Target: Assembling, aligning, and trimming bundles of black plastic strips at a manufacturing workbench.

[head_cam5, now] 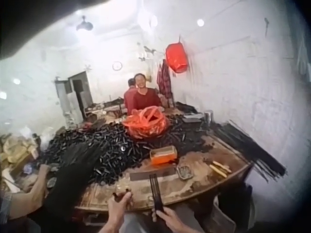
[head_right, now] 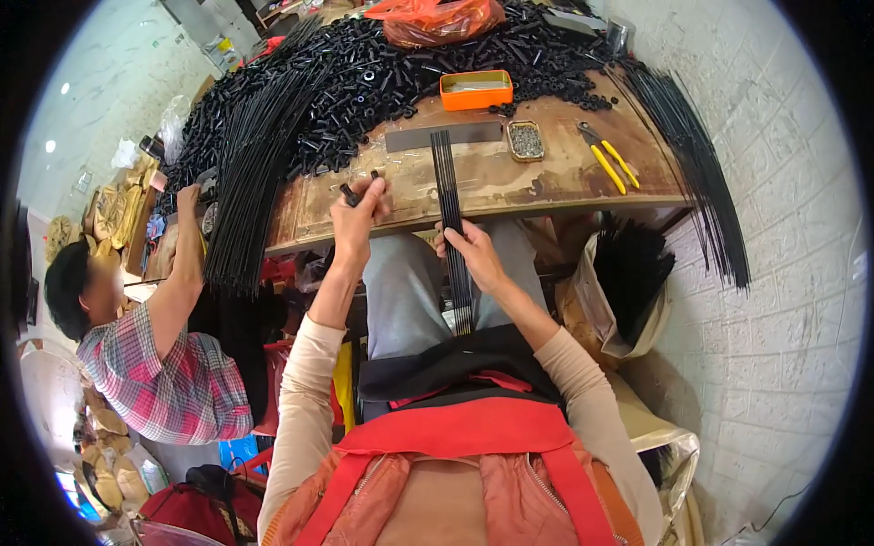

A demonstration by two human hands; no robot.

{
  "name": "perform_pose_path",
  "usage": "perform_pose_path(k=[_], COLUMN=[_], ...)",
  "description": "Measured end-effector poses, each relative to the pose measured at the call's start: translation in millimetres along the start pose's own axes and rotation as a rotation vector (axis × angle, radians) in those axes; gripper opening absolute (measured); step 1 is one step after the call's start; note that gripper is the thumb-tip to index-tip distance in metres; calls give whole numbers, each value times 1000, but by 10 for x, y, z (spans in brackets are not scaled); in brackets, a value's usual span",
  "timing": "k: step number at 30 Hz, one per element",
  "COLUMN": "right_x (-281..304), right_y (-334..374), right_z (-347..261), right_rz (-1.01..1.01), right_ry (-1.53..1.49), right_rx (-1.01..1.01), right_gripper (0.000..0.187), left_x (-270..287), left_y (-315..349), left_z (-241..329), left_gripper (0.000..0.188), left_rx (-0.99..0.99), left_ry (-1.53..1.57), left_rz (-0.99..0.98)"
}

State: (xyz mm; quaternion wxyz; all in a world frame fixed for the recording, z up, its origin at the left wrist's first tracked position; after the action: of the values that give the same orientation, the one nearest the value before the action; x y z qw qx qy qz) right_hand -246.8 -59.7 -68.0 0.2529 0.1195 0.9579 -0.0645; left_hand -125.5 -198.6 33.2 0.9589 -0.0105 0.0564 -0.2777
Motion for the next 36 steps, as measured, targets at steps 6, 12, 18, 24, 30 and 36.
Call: perform_pose_path(k=[6, 12, 18, 24, 30, 36], right_x=[82, -2, 60, -51, -233, -382], right_y=[102, 210, 116, 105, 207, 393], right_z=[174, 142, 114, 100, 54, 51], right_rz=[-9, -59, -45, -71, -103, -135], right_ry=[64, -11, -23, -46, -232, -164], right_rx=[-4, -37, -50, -45, -108, -132], right_gripper=[21, 25, 24, 29, 77, 61], left_x=[-335, -493, -1068, -1524, -1694, -1821], left_y=[-490, -754, -963, -950, -495, 241], left_z=[38, -214, -264, -396, -52, 634], left_gripper=[25, 22, 26, 34, 45, 35], left_rx=[-175, 74, 237, 410, 323, 222], left_ry=[61, 161, 217, 427, 216, 240], left_rz=[-22, -74, -345, -770, -943, -1048])
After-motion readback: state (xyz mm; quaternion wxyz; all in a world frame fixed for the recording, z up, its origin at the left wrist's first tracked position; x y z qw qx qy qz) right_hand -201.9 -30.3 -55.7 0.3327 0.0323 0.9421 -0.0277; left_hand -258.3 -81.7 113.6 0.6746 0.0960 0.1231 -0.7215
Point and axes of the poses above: each hand's wrist, its own y-axis away from the middle knuckle, its own x-axis out of the back of the hand, z = x × y, the point moved 10 cm from there along -y, towards the middle knuckle, and after that the axes turned 5 degrees about -z, right-handed, at the moved point
